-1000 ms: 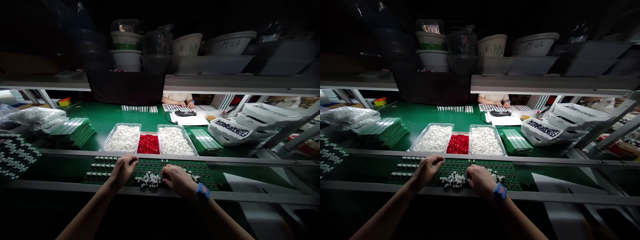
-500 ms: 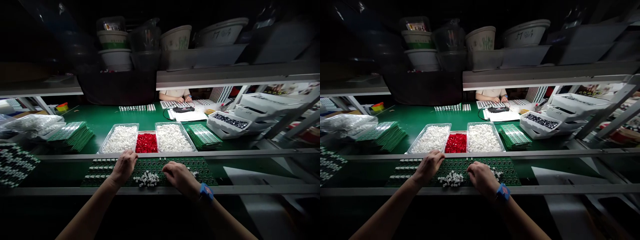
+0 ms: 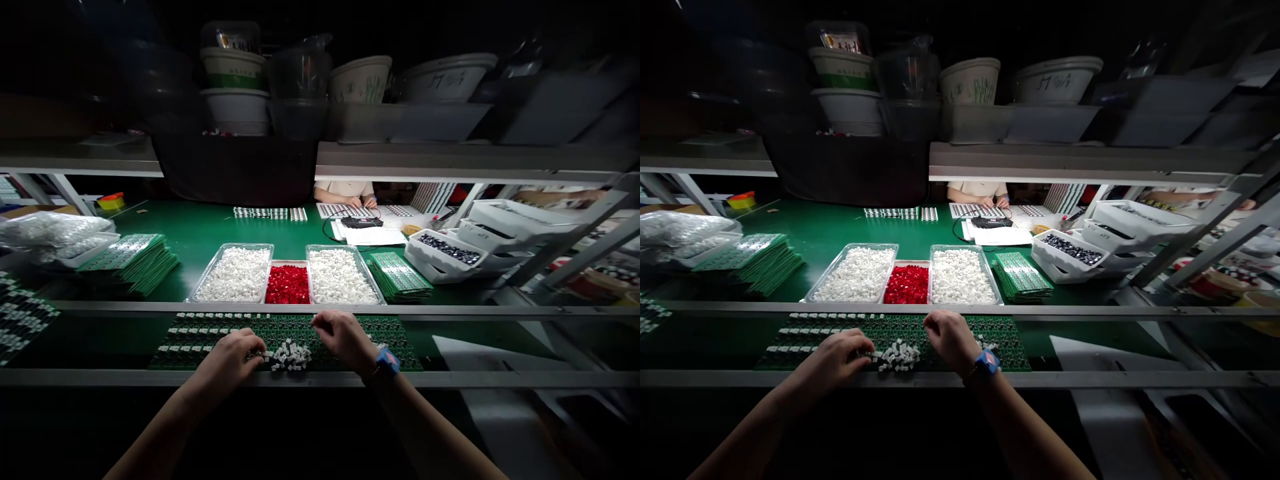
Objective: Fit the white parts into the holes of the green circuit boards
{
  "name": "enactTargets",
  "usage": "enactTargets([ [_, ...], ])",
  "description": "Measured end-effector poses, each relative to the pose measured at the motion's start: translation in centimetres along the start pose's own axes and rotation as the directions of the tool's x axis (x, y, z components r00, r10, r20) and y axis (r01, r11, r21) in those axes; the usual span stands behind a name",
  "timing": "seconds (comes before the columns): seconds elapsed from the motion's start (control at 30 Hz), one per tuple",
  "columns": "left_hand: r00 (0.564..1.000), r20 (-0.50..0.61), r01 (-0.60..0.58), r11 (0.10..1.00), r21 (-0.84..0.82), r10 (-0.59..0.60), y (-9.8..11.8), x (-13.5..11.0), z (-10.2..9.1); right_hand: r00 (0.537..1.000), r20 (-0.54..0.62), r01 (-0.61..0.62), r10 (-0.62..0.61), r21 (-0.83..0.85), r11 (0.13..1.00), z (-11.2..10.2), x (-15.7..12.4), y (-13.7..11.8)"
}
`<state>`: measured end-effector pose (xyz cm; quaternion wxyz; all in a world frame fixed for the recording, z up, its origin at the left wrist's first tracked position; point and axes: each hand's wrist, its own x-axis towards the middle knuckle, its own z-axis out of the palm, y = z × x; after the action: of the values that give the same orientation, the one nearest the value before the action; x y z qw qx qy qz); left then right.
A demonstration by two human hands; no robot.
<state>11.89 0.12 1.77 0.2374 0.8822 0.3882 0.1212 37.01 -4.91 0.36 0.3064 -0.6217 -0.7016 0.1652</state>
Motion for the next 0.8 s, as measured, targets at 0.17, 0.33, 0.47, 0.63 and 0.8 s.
enactTargets([
  [0.17, 1.000, -0.028, 0.012, 1.000, -0.001, -0.012, 0.2, -0.4, 0.6, 1.000, -0.015, 0.006, -0.007, -0.122, 0.992, 0.3, 1.5, -0.6],
  [0.33, 0.998, -0.066, 0.003, 1.000, -0.007, -0.004, 0.6, -0.7, 1.1, 1.000, 0.006, 0.002, -0.001, -0.244, 0.970, 0.9, 2.4, -0.8],
  [0.47, 0.987, -0.158, -0.019, 0.997, -0.073, 0.007, 0.4, -1.0, 1.6, 0.999, 0.029, -0.007, 0.018, -0.335, 0.942, 1.2, 2.7, -0.8],
  [0.63, 0.976, -0.217, -0.044, 0.981, -0.187, 0.002, -0.1, -1.4, 2.1, 0.996, 0.079, 0.005, 0.030, -0.408, 0.913, 1.1, 2.9, -1.6],
  [0.8, 0.975, -0.206, 0.018, 0.955, -0.295, -0.082, 0.0, -1.5, 2.0, 0.996, 0.073, -0.012, 0.043, -0.383, 0.923, 0.9, 2.7, -2.4],
])
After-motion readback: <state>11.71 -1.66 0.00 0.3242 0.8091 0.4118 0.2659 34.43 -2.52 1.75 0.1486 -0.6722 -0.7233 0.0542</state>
